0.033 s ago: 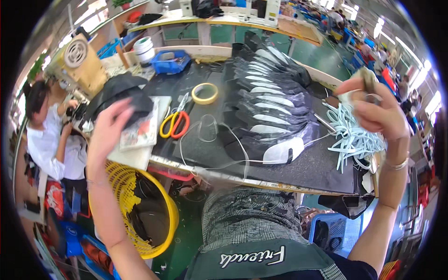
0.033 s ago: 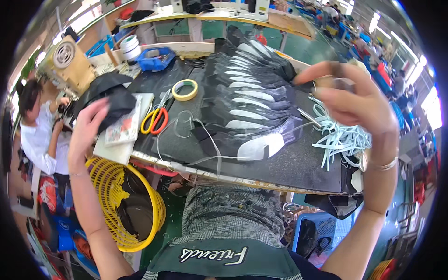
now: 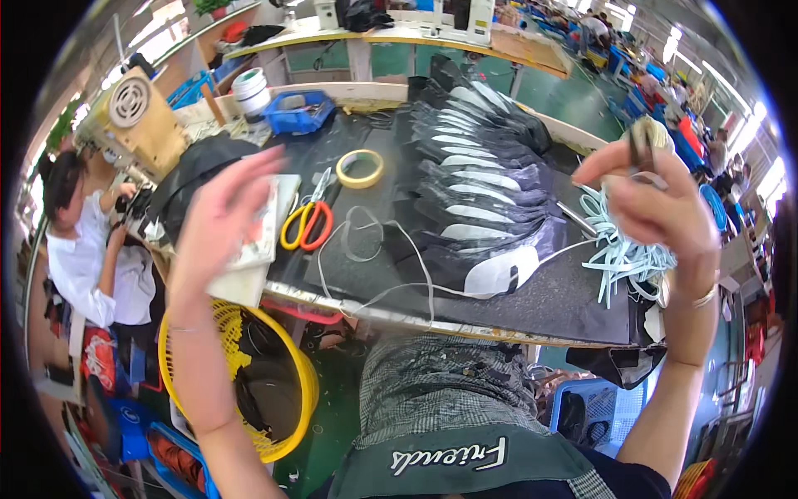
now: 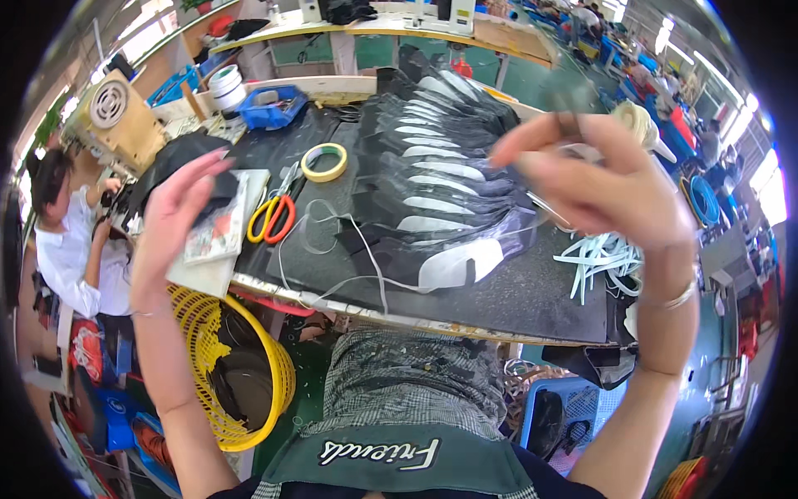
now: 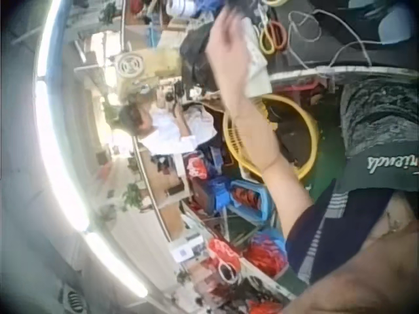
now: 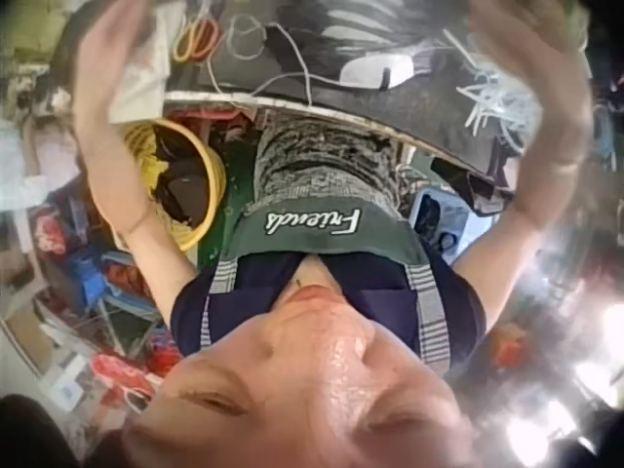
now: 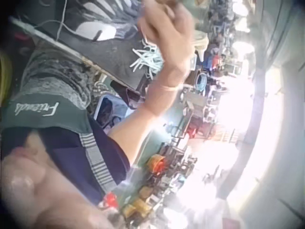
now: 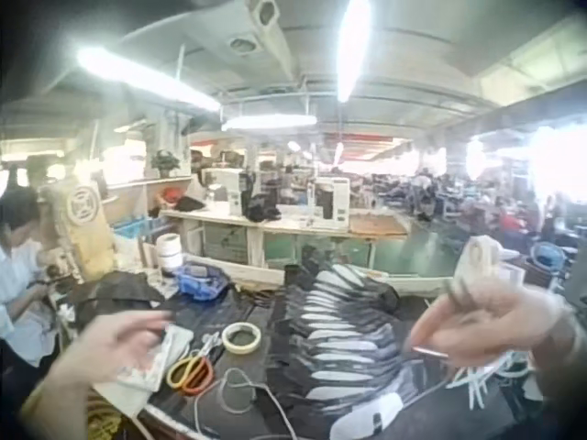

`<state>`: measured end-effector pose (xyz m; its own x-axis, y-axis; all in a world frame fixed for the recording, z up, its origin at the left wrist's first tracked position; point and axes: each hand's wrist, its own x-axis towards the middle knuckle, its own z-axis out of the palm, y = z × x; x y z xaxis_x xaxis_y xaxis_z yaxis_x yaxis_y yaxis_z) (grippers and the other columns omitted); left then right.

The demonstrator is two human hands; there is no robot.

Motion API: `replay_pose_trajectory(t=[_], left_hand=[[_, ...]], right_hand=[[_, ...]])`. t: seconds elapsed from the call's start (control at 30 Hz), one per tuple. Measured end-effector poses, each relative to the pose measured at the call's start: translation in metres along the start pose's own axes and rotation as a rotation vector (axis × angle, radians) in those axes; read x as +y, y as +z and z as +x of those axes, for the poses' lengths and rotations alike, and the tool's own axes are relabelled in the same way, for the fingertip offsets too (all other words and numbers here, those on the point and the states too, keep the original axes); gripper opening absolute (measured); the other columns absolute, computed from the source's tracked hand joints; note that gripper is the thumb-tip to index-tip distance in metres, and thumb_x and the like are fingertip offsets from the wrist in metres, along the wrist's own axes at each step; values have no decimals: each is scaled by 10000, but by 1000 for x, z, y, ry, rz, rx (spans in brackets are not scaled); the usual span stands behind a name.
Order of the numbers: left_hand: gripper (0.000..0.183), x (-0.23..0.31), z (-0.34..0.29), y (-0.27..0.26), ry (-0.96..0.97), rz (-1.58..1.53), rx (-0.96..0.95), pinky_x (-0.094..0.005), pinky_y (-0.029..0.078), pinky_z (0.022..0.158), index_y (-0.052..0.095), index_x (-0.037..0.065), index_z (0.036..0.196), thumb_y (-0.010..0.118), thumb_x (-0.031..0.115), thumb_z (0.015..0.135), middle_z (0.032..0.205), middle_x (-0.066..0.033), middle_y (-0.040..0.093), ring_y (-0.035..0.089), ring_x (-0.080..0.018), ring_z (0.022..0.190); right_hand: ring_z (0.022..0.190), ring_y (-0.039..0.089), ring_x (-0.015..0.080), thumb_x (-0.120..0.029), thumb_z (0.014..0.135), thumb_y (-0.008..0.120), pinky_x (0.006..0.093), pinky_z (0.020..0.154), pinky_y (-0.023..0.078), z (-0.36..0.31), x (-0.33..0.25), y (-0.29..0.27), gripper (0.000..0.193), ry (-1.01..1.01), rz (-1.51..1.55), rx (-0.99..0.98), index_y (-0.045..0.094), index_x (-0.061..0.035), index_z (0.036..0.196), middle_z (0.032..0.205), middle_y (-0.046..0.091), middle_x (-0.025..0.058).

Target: The person folds edges on leather shoe upper pieces, arranges them in a stack, fastens cord across each piece, and hammers the folded edges with a hammer.

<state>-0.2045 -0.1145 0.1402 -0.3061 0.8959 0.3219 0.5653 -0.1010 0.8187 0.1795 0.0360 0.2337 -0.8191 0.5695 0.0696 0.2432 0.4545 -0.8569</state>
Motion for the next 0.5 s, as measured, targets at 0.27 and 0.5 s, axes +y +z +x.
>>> replay_pose_trajectory(t=[0.27, 0.5], left_hand=[[269, 77, -6, 87, 35, -658, -864, -302, 537, 671, 665, -57, 1005, 509, 162, 993, 906, -152, 693, 682, -206, 746], [244, -61, -105, -86, -857, 177, -253, -281, 462, 553, 641, -113, 1039, 593, 70, 886, 756, -72, 663, 597, -148, 605]], right_hand=[[337, 345, 35, -206, 1031, 421, 168, 309, 251, 8, 69, -43, 257, -343, 559, 300, 511, 30, 982, 542, 428, -33], [399, 385, 45, -179, 987, 516, 183, 363, 257, -48, 203, -54, 229, 202, 547, 583, 595, 33, 948, 569, 494, -6]])
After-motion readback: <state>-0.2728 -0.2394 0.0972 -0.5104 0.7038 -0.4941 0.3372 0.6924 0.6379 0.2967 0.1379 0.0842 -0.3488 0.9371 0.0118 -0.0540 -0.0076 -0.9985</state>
